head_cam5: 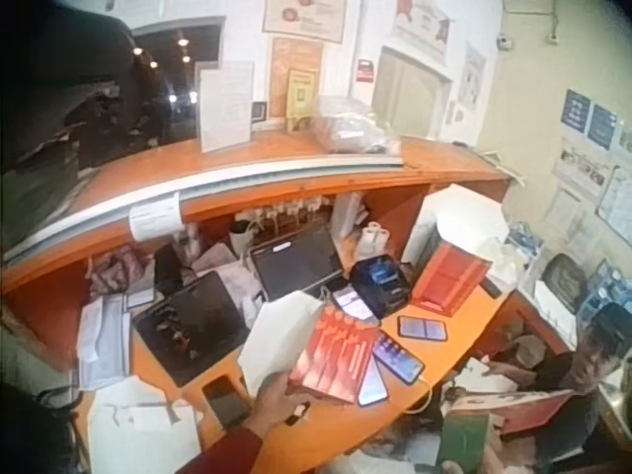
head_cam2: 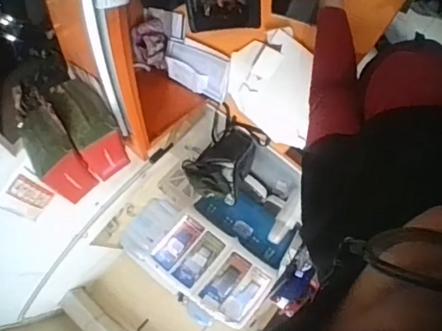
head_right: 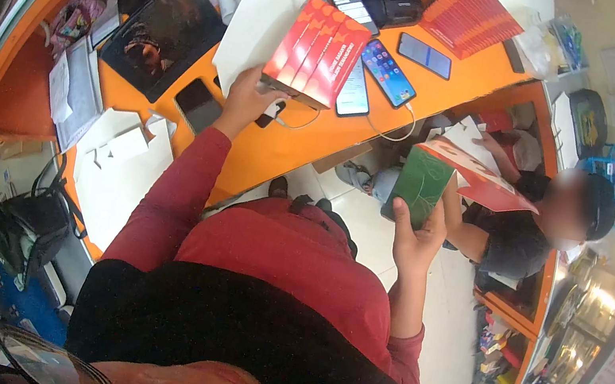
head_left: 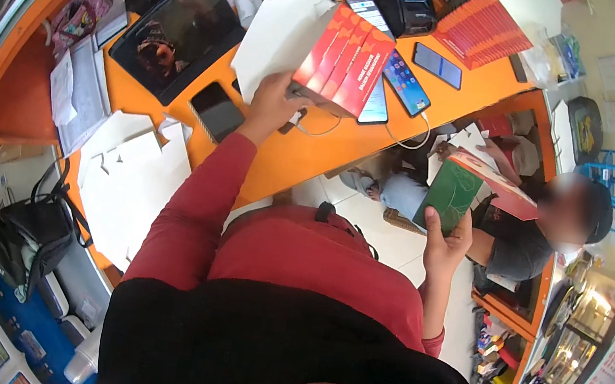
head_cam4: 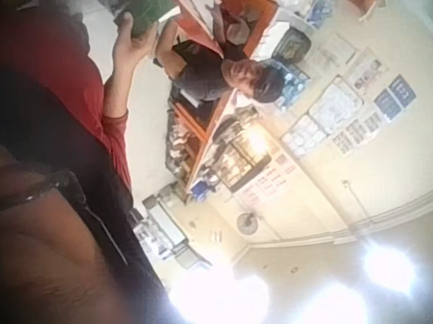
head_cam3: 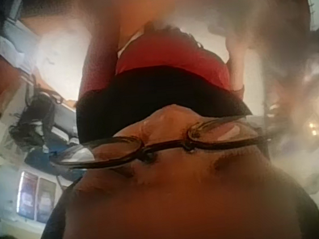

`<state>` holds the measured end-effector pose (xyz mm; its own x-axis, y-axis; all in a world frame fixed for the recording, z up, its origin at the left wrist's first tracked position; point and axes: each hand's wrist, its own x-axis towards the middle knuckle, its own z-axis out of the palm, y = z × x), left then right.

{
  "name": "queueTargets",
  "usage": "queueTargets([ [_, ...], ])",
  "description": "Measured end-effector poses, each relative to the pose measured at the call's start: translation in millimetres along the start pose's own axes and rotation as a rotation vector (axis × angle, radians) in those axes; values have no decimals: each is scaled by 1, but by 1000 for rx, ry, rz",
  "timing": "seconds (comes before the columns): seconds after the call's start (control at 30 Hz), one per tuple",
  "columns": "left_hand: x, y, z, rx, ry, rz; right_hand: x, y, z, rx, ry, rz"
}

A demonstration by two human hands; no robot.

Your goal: The person assembles cardboard takeout food boxes by folding and interlocking the tabs, and uses a tablet to process an order.

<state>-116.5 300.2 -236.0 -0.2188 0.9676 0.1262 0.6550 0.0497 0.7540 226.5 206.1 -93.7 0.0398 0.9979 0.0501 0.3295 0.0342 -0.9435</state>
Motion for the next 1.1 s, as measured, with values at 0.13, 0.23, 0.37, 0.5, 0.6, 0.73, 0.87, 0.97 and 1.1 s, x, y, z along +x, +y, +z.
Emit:
queueTargets([
  [0.13, 7, 19, 3, 120, -80, 301, -7, -3, -7, -52, 60, -57],
  [0.23, 17, 55, -16, 334, -206, 653, -13, -2, -17, -125, 66, -68],
  [0.37, 8, 86, -31, 566, -250, 906, -6, -14, -20, -124, 43, -82],
  [0.5, -7, 70, -11, 557, -153, 999, 15, -48, -6, -381, -66, -195],
  [0.6, -17, 59, -8, 413, 35, 1011, 30, -73, 30, -485, -201, -309],
  [0.73, -30, 28, 4, 301, 53, 992, 53, -87, 85, -546, -419, -490],
  [0.87, -37, 41, 6, 62, 106, 889, 68, -66, 127, -610, -473, -535],
  [0.97, -44, 32, 4, 129, 172, 998, 77, -39, 143, -749, -454, -544],
  [1.1, -49, 43, -1, 52, 149, 992, 72, -17, 149, -863, -421, -511],
])
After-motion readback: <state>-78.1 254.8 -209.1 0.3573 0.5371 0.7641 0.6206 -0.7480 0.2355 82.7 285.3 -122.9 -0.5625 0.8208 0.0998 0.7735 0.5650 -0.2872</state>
